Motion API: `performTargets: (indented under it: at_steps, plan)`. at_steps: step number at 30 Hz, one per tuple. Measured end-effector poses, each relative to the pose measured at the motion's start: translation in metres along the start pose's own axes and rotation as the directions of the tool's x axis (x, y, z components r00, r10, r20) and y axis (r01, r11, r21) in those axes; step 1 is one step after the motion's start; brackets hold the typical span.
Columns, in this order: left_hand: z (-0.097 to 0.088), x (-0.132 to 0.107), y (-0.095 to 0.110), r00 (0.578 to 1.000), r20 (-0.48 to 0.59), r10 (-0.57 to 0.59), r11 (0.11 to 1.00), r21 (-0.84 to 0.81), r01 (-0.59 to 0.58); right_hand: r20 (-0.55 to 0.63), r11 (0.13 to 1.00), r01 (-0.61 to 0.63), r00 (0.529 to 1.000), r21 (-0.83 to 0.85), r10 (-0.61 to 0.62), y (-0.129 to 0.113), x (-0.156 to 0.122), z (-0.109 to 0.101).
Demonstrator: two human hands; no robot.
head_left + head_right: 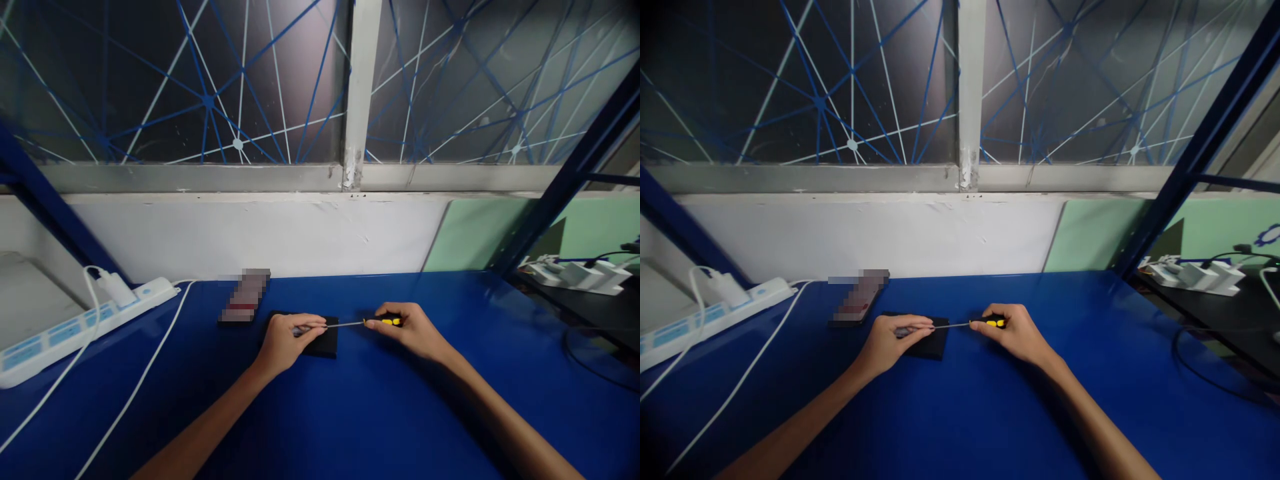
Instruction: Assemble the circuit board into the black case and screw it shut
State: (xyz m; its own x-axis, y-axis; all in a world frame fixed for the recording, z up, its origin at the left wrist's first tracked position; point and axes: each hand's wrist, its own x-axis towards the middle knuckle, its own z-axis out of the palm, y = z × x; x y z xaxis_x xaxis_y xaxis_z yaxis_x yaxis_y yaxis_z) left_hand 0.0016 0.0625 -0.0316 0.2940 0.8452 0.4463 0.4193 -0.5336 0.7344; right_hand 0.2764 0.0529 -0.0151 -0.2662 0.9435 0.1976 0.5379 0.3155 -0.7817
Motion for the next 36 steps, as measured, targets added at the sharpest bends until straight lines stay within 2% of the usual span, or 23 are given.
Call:
performTargets:
  at_steps: [5, 10, 14, 19, 26, 36]
  plan:
    - [0.000, 0.000, 0.001, 0.999, -0.012, 0.051, 0.998, 0.045, -0.051, -0.014, 0.999, 0.007, 1.000, -0.032, -0.008, 0.001, 0.001, 0.000]
    - [0.001, -0.002, 0.003, 0.984, -0.022, 0.176, 0.972, 0.164, -0.170, -0.011, 0.998, -0.007, 1.000, -0.067, 0.006, -0.002, 0.000, -0.002]
    - [0.002, -0.004, 0.003, 0.971, -0.017, 0.237, 0.954, 0.195, -0.229, -0.004, 0.998, -0.022, 1.000, -0.056, 0.022, -0.006, 0.000, -0.003]
    - [0.001, -0.004, 0.005, 0.978, 0.022, 0.210, 0.956, 0.207, -0.210, 0.009, 1.000, -0.015, 1.000, 0.001, 0.015, -0.005, 0.001, -0.003]
    - [0.000, -0.004, 0.007, 0.982, 0.019, 0.190, 0.965, 0.178, -0.191, -0.036, 0.999, 0.045, 0.998, 0.022, -0.044, -0.001, 0.001, -0.003]
    - [-0.001, -0.002, 0.014, 0.989, 0.105, 0.101, 0.989, 0.092, -0.111, -0.019, 1.000, -0.002, 1.000, 0.017, 0.002, -0.001, 0.001, -0.004]
